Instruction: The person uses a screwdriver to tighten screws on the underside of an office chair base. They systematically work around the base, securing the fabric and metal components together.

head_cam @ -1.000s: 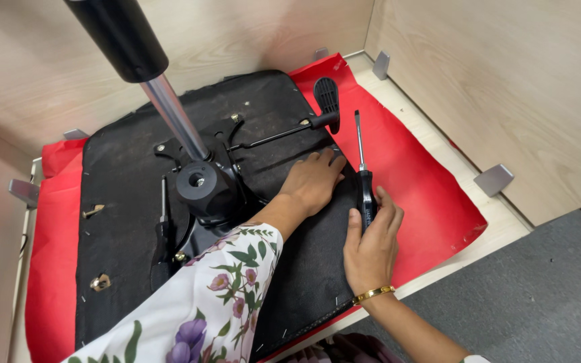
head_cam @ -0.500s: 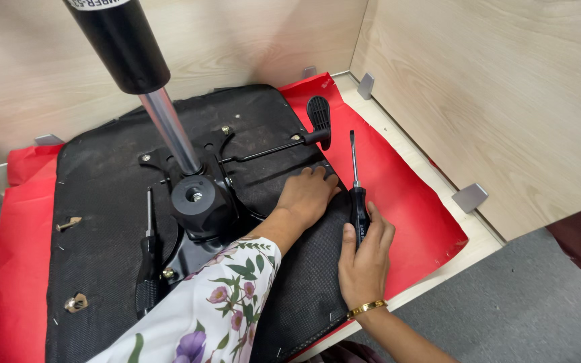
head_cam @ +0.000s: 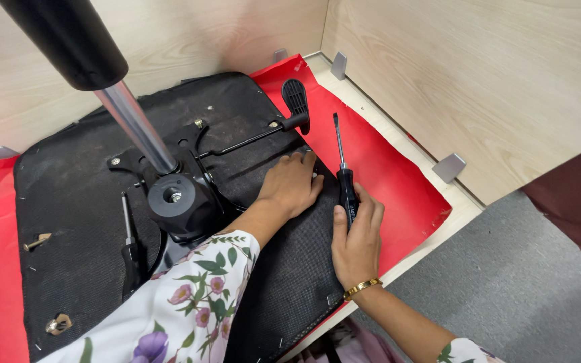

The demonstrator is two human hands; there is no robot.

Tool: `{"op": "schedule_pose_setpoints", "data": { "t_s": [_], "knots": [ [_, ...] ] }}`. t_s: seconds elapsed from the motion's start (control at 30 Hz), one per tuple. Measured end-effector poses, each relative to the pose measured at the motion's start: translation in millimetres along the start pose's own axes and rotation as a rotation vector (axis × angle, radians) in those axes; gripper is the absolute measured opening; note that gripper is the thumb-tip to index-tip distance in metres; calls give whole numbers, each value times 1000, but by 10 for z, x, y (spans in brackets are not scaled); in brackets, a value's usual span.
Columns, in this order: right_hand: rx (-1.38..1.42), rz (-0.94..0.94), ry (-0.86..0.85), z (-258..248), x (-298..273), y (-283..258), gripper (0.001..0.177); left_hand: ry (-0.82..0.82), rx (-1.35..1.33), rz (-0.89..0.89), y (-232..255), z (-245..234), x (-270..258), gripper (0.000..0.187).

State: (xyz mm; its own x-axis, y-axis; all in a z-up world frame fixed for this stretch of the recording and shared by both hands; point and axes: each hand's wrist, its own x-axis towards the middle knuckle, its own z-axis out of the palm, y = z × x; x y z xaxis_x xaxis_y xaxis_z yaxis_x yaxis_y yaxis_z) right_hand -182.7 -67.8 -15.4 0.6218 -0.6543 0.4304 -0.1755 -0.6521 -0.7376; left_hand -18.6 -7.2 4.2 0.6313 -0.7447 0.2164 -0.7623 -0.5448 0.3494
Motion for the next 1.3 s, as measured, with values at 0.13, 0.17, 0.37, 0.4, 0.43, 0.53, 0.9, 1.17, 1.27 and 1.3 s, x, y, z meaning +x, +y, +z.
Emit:
{"op": "schedule_pose_setpoints", "data": {
  "t_s": [0.13, 0.17, 0.37, 0.4, 0.43, 0.53, 0.9, 1.17, 1.27, 1.3],
  "knots": [
    [-11, 6, -5, -23, -2, -32, 50, -12, 2, 42, 11, -108, -101, 38],
    [-16, 11, -12, -27, -4, -47, 50, -14, 15, 43, 17, -118, -114, 37],
    [-4, 52, -51, -54, 27, -53, 50, -58, 74, 46, 9, -70, -55, 31],
    [-5, 45, -61, -58, 32, -51, 50, -48, 95, 52, 10, -44, -55, 31],
    [-7, 37, -72, -64, 43, -48, 51, -23, 105, 45, 16, -18, -59, 31],
    [1, 88, -141, -106, 97, -43, 52, 23, 144, 44, 45, 32, -33, 33],
    [299, 142, -277, -247, 150, 135, 55, 20, 241, -69, 110, 259, 91, 32],
    [611, 273, -249, -332, 295, 129, 58, 71, 119, -149, 208, 47, -107, 37],
    [676, 355, -250, -405, 379, 63, 62, 91, 33, -164, 211, -69, -183, 37],
    [692, 339, -241, -430, 400, 31, 62, 98, 6, -173, 220, -85, -204, 36]
  ]
}}
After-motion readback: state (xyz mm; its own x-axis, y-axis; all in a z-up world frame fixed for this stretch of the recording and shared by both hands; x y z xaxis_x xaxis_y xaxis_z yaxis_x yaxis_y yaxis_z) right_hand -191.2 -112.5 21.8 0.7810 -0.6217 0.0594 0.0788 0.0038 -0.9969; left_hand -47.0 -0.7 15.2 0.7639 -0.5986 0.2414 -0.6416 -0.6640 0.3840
